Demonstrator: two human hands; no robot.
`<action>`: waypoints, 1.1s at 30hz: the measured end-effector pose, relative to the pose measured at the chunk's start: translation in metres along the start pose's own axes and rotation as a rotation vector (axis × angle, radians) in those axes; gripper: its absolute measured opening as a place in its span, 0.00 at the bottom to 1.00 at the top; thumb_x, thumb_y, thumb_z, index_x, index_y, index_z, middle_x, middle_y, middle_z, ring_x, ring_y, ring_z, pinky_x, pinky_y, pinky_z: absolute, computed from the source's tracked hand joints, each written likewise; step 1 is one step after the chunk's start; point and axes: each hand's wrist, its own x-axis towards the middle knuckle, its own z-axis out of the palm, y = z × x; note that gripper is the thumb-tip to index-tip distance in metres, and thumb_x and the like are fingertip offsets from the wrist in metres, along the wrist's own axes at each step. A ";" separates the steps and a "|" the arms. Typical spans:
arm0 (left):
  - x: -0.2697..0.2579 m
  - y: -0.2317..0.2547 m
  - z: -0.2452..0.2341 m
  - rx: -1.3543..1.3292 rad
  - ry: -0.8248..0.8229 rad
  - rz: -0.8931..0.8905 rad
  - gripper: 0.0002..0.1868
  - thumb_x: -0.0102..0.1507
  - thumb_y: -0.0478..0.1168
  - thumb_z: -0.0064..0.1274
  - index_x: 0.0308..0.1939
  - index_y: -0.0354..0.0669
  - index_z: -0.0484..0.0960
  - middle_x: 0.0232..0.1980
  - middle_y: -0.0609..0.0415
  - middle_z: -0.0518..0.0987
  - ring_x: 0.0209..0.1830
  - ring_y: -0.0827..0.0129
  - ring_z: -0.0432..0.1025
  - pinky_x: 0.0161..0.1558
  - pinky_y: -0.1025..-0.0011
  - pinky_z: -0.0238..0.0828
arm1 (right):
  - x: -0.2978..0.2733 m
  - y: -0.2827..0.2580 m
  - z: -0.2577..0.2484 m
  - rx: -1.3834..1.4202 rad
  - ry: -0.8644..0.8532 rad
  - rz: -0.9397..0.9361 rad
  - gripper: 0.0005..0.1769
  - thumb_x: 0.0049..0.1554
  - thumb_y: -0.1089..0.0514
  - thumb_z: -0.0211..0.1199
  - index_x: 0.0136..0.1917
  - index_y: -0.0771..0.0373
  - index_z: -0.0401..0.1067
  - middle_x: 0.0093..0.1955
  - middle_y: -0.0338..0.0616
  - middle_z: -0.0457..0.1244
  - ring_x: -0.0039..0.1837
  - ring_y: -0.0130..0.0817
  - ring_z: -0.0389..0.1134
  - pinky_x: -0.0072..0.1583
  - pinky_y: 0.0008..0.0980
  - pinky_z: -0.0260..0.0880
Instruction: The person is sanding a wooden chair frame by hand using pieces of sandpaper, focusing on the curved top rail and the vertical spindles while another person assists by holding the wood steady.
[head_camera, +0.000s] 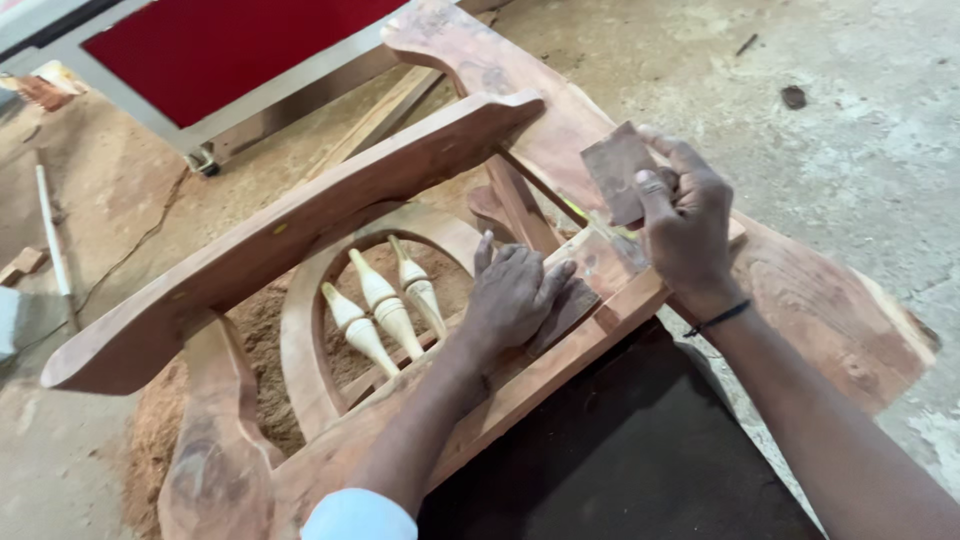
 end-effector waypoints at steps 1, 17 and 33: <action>-0.004 0.003 0.001 -0.095 0.067 0.040 0.29 0.73 0.60 0.33 0.56 0.39 0.76 0.60 0.44 0.79 0.73 0.57 0.65 0.84 0.48 0.40 | -0.002 -0.001 0.001 -0.001 -0.018 0.001 0.21 0.64 0.67 0.56 0.71 0.68 0.71 0.30 0.29 0.58 0.31 0.15 0.53 0.33 0.22 0.53; 0.027 0.021 0.013 -0.406 0.117 0.102 0.36 0.71 0.63 0.32 0.70 0.39 0.68 0.54 0.44 0.80 0.55 0.57 0.75 0.54 0.57 0.73 | -0.001 -0.009 0.005 -0.011 -0.005 -0.016 0.16 0.64 0.63 0.64 0.64 0.71 0.74 0.48 0.46 0.70 0.42 0.26 0.72 0.41 0.24 0.76; 0.010 0.013 -0.004 -0.356 0.086 0.046 0.23 0.71 0.53 0.41 0.48 0.38 0.83 0.43 0.44 0.83 0.44 0.59 0.77 0.52 0.56 0.74 | 0.009 0.022 0.000 -0.004 -0.123 -0.039 0.05 0.66 0.65 0.63 0.49 0.70 0.76 0.45 0.45 0.68 0.44 0.24 0.68 0.46 0.25 0.70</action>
